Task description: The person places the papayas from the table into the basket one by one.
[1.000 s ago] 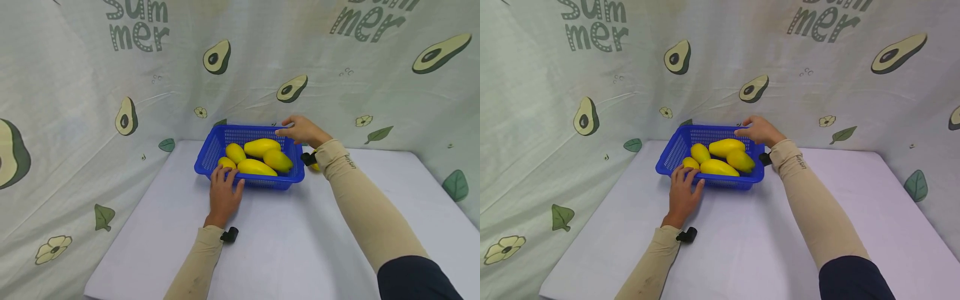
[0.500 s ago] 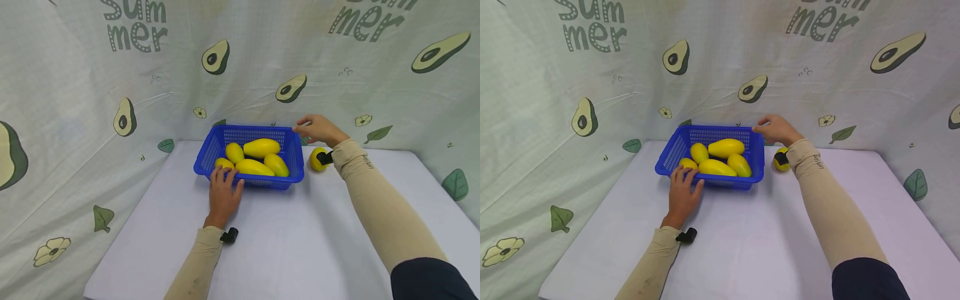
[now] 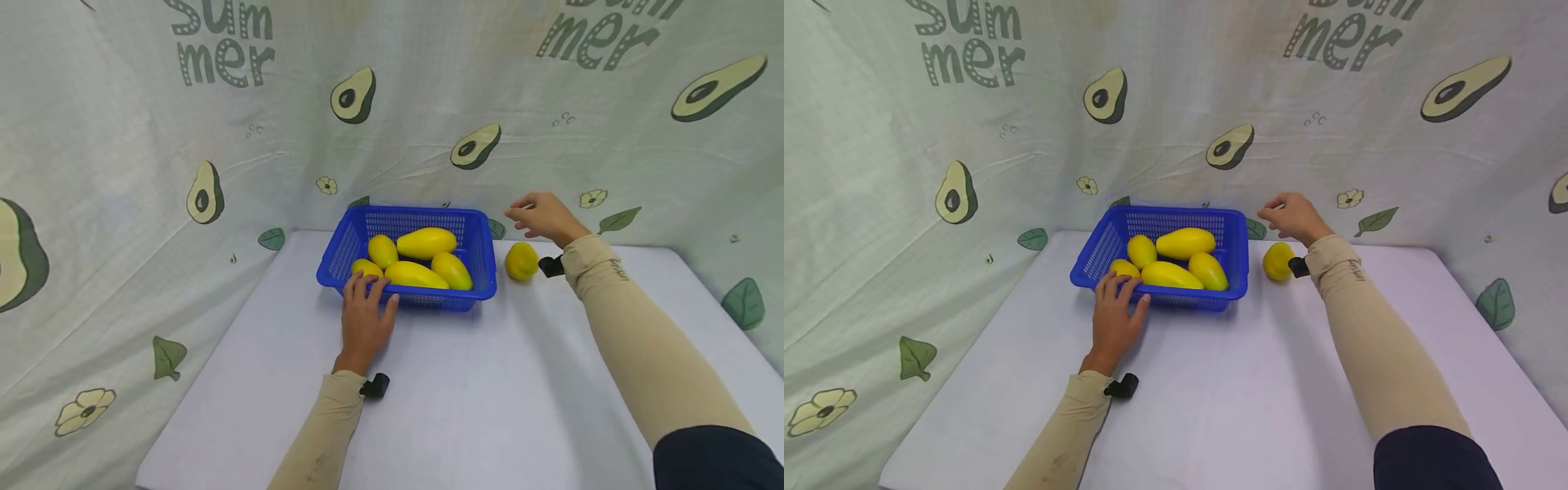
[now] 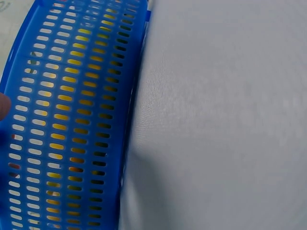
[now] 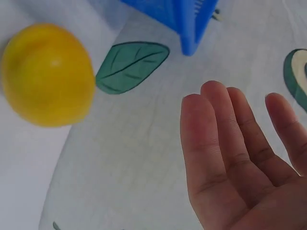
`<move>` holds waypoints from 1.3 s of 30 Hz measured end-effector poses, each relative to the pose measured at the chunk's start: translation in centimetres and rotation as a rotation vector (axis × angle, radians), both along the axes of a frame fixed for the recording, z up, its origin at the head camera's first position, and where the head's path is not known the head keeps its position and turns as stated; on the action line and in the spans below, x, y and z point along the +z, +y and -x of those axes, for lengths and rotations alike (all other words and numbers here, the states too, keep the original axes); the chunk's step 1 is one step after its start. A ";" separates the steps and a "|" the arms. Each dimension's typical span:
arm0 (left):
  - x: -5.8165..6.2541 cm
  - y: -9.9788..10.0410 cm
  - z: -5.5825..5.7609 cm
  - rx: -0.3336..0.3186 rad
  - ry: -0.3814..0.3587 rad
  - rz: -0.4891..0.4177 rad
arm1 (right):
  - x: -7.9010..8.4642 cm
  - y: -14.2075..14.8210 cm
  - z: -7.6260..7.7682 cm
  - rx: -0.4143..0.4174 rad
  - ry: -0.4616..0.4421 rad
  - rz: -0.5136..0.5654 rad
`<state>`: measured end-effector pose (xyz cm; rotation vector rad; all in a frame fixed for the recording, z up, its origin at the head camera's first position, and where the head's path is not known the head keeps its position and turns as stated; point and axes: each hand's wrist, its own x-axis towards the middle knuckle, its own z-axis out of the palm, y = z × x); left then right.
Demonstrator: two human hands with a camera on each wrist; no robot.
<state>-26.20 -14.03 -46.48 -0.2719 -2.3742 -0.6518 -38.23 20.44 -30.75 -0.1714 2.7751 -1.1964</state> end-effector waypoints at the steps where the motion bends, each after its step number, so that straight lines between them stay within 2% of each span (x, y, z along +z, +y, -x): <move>1: 0.0 0.0 -0.1 -0.001 -0.003 -0.001 | -0.1 0.2 0.0 -0.002 -0.004 -0.006; 5: 0.1 0.2 -0.3 0.005 -0.014 -0.002 | -0.6 1.1 0.2 -0.007 -0.001 -0.050; 9: 0.2 0.2 -0.2 0.003 0.010 -0.004 | -1.4 1.9 0.2 -0.018 0.014 -0.128; 15: 0.2 0.2 -0.3 -0.012 0.029 -0.006 | -2.4 2.6 0.1 -0.035 -0.017 -0.221; 24: 0.2 0.2 -0.3 -0.008 0.006 0.008 | -4.5 2.6 0.4 -0.076 -0.024 -0.313; 29: 0.2 0.2 -0.2 0.000 0.003 0.012 | -5.7 2.3 0.7 -0.064 -0.056 -0.349; 39: 0.3 0.2 -0.2 -0.010 0.030 0.003 | -7.1 2.2 1.1 -0.056 -0.041 -0.368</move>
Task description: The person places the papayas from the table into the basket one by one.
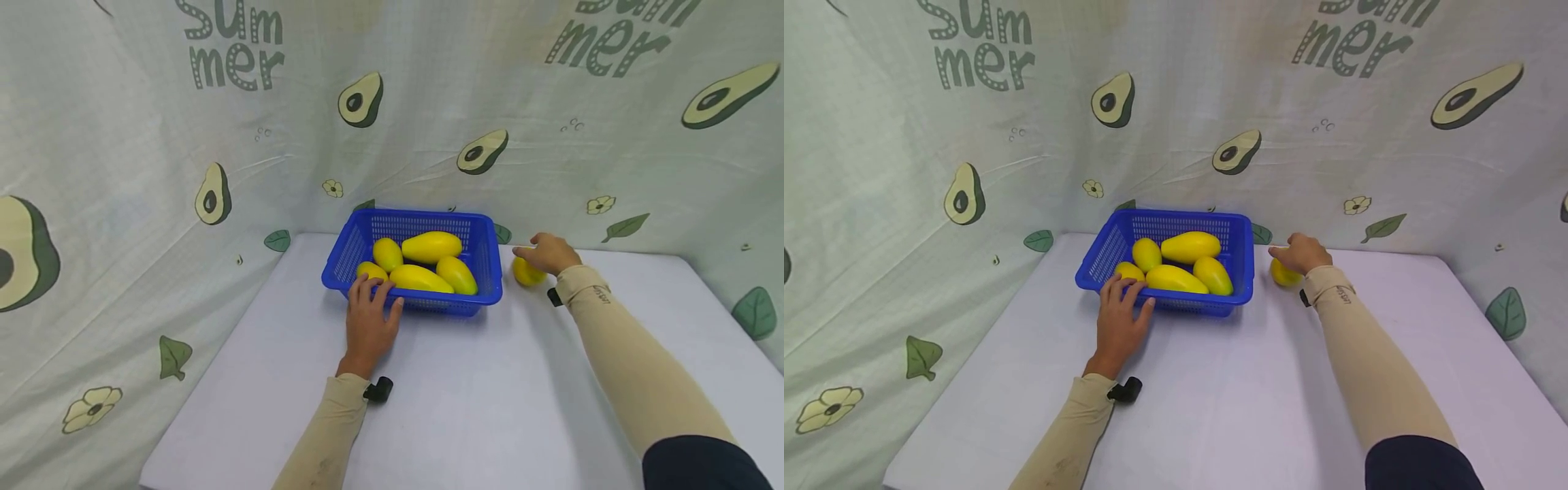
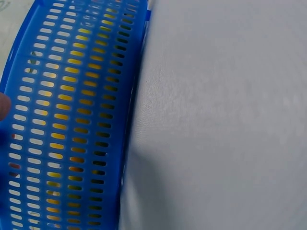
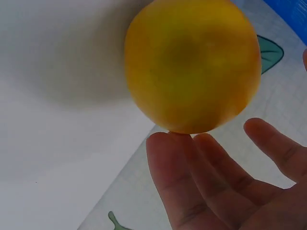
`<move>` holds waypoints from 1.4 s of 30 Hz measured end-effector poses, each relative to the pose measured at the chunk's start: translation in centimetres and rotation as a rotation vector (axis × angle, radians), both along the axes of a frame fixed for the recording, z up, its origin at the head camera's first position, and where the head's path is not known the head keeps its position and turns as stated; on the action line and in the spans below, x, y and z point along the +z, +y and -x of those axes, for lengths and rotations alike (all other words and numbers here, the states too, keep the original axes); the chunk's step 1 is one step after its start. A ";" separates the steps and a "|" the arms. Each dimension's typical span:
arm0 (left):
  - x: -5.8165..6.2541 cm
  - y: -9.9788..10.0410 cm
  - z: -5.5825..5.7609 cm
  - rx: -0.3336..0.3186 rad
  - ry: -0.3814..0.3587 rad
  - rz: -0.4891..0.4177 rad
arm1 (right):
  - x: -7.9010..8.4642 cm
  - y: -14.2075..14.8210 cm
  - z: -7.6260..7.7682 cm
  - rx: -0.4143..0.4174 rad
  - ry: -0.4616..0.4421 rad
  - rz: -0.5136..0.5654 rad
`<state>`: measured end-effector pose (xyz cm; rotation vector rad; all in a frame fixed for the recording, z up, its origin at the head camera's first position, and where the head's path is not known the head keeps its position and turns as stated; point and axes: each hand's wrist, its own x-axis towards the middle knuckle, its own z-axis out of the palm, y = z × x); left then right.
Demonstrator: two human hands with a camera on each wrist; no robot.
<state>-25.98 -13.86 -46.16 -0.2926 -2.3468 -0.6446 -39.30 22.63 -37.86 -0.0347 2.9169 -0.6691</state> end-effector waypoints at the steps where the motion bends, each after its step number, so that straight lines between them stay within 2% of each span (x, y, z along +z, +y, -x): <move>1: 0.1 0.0 0.0 0.000 0.006 -0.001 | -0.1 0.0 0.0 0.000 -0.004 0.000; 4: 0.1 0.0 0.0 0.005 0.007 0.002 | -0.5 0.1 0.0 0.007 -0.015 -0.004; 12: 0.1 0.0 -0.1 0.011 -0.047 0.004 | -1.4 0.4 -0.2 -0.012 -0.034 0.030; 24: 0.2 0.0 0.0 0.020 -0.021 0.010 | -1.7 0.7 -0.8 -0.009 -0.019 0.073; 29: -0.1 -0.1 -0.1 0.015 -0.035 0.004 | -2.3 0.7 -1.2 -0.015 -0.056 0.111; 34: -0.2 0.0 -0.1 0.008 -0.011 -0.002 | -2.7 1.1 -1.2 -0.042 -0.070 0.177; 42: -0.1 0.0 -0.2 0.010 -0.014 -0.004 | -2.7 1.7 -1.0 -0.091 -0.062 0.291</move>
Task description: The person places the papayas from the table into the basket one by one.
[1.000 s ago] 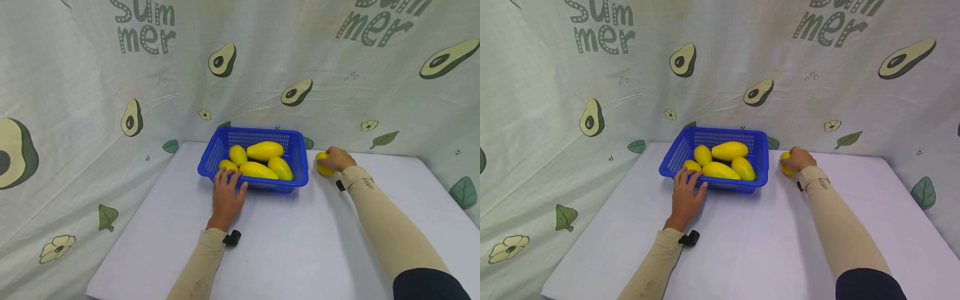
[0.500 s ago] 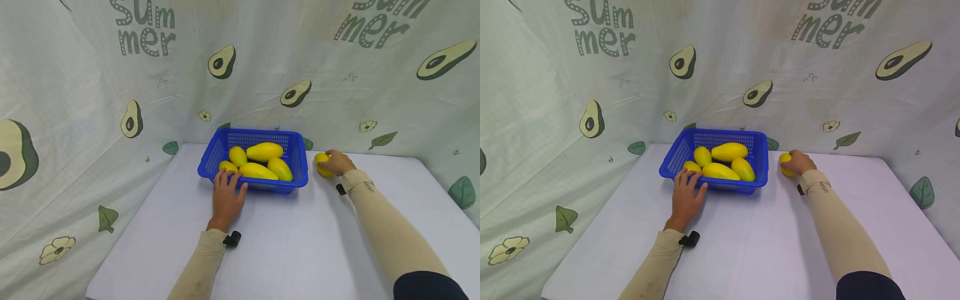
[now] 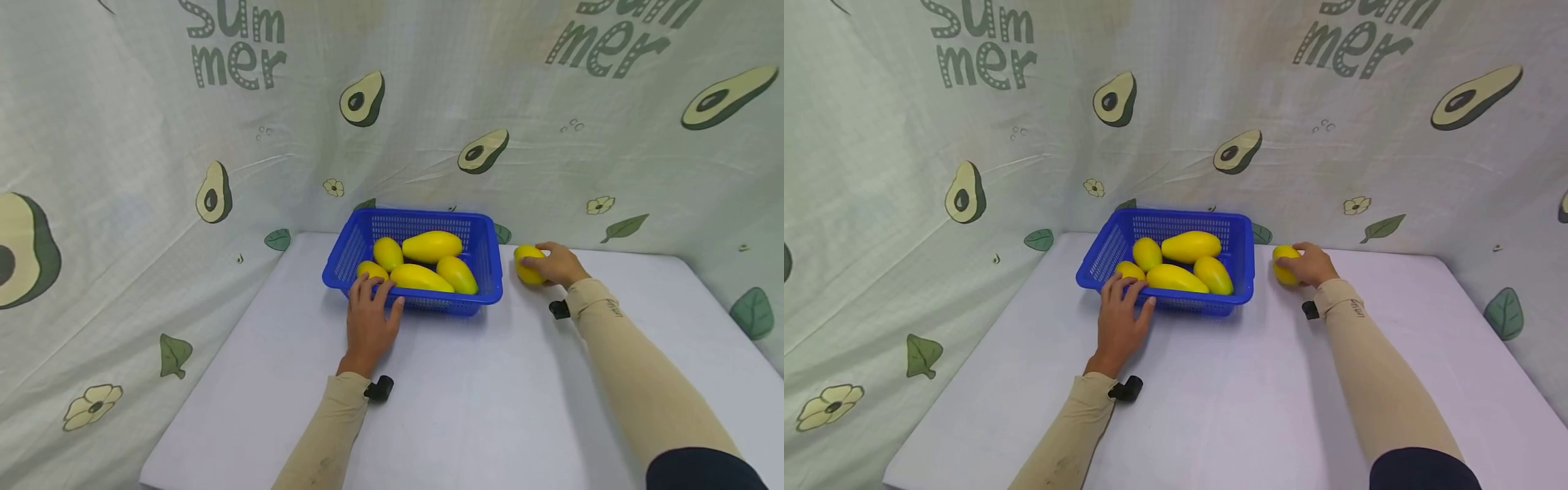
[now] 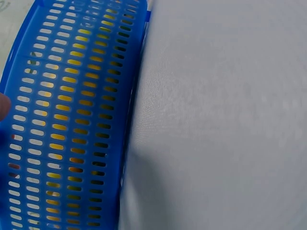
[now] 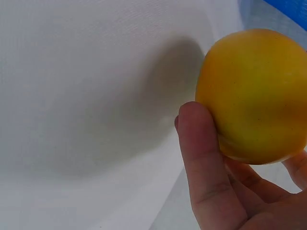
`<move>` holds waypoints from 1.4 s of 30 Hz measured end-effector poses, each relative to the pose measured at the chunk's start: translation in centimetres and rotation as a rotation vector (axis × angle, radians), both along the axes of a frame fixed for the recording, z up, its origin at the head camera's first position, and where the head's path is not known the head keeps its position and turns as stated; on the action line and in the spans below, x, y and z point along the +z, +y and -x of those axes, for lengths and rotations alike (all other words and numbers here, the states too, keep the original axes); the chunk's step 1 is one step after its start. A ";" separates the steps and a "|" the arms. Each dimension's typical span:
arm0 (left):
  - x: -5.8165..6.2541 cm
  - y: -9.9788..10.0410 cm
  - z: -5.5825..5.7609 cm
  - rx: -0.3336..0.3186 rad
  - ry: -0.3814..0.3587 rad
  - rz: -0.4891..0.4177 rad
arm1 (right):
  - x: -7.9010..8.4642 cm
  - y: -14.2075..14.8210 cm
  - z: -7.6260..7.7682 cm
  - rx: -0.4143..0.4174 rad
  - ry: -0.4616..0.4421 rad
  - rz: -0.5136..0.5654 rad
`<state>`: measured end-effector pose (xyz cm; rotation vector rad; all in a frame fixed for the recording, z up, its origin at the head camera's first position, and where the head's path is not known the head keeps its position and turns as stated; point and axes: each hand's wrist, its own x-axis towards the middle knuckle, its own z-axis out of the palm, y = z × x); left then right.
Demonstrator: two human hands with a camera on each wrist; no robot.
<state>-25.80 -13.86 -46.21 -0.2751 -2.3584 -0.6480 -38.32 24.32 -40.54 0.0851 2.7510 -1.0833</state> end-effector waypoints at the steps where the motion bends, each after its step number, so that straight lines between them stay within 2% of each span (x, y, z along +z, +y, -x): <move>1: 0.0 0.0 0.0 0.000 0.003 0.001 | 0.1 0.0 0.1 -0.011 0.003 0.014; 6: 0.0 0.0 0.0 0.005 0.015 0.008 | 0.6 0.1 0.3 -0.054 0.018 0.101; 13: 0.1 0.0 0.0 0.009 0.009 0.006 | 2.3 -0.4 -0.2 -0.057 0.053 0.224; 21: 0.2 0.0 0.2 0.017 0.007 0.013 | 4.6 -1.3 -0.4 -0.052 0.101 0.274; 32: 0.2 0.1 0.1 0.020 -0.023 0.022 | 5.8 -1.7 -0.7 -0.033 0.152 0.319; 42: 0.2 0.1 -0.1 0.008 -0.004 0.005 | 7.5 -2.5 -1.0 -0.029 0.160 0.429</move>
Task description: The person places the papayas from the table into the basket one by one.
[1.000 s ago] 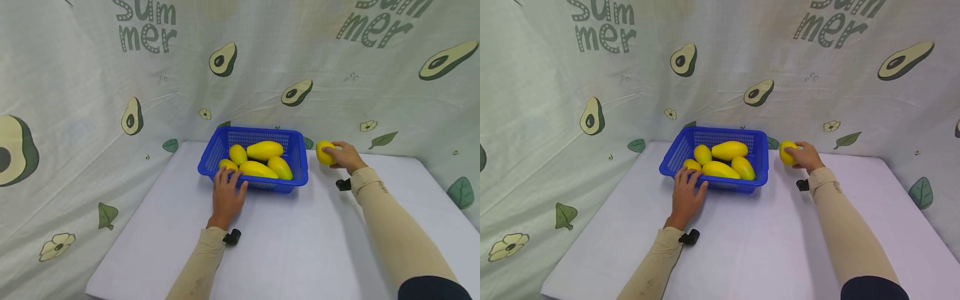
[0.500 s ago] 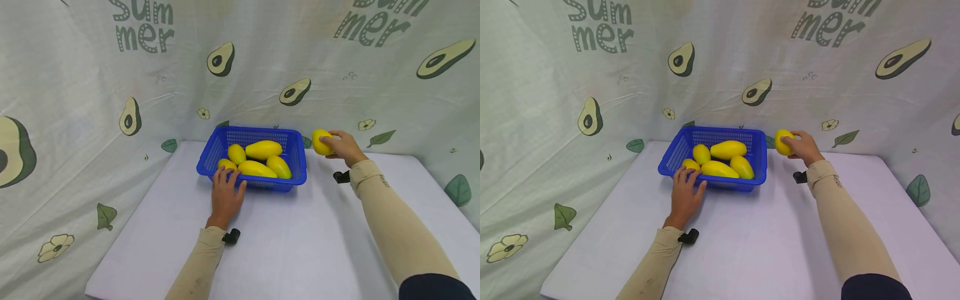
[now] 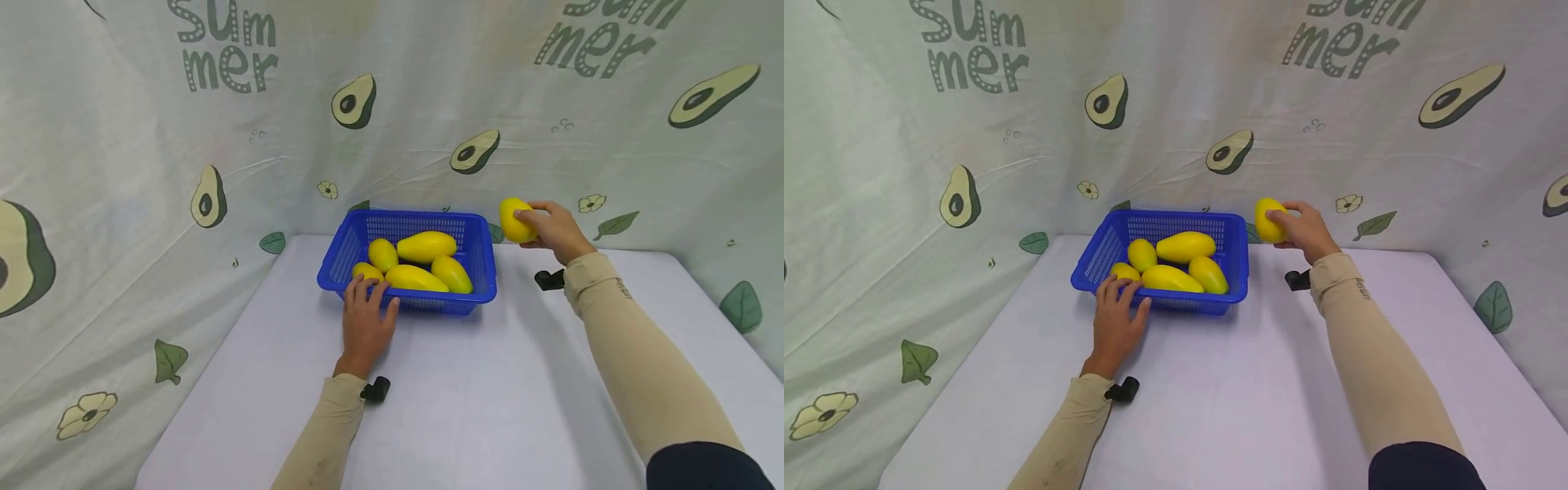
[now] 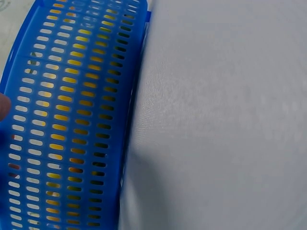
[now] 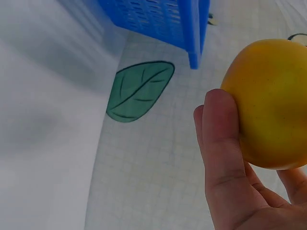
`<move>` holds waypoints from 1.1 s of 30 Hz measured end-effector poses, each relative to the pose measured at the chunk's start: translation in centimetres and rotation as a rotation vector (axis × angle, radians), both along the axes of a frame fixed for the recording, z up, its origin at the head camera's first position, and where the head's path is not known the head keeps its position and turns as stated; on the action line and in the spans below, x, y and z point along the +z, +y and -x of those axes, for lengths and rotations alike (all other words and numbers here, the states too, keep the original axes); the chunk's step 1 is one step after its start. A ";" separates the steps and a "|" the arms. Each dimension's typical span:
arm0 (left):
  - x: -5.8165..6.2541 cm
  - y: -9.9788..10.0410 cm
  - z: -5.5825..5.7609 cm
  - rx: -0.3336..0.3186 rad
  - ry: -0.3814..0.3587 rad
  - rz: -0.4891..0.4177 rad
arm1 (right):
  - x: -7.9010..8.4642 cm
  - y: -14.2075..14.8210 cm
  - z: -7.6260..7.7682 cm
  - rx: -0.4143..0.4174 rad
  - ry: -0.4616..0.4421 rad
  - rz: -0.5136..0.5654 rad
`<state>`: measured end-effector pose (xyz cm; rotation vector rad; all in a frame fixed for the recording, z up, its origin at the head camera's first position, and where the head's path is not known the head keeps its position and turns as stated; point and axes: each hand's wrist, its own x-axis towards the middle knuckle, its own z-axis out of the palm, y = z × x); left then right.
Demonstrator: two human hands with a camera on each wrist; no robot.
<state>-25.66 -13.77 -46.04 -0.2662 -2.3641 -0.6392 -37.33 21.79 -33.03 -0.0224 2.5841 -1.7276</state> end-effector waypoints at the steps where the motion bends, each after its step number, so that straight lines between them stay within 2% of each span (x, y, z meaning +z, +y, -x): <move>1: 0.0 0.0 -0.1 0.002 -0.003 -0.001 | 0.2 -0.2 0.0 0.005 0.000 0.009; 8: -0.1 -0.1 -0.3 0.011 -0.039 -0.012 | 1.3 -2.1 0.1 0.029 0.006 0.049; 18: 0.2 0.1 0.2 -0.009 0.003 -0.004 | 2.8 -3.0 0.1 0.022 -0.016 0.109; 33: 0.0 0.0 -0.1 0.002 -0.002 -0.008 | 3.2 -6.5 0.5 0.052 -0.027 0.273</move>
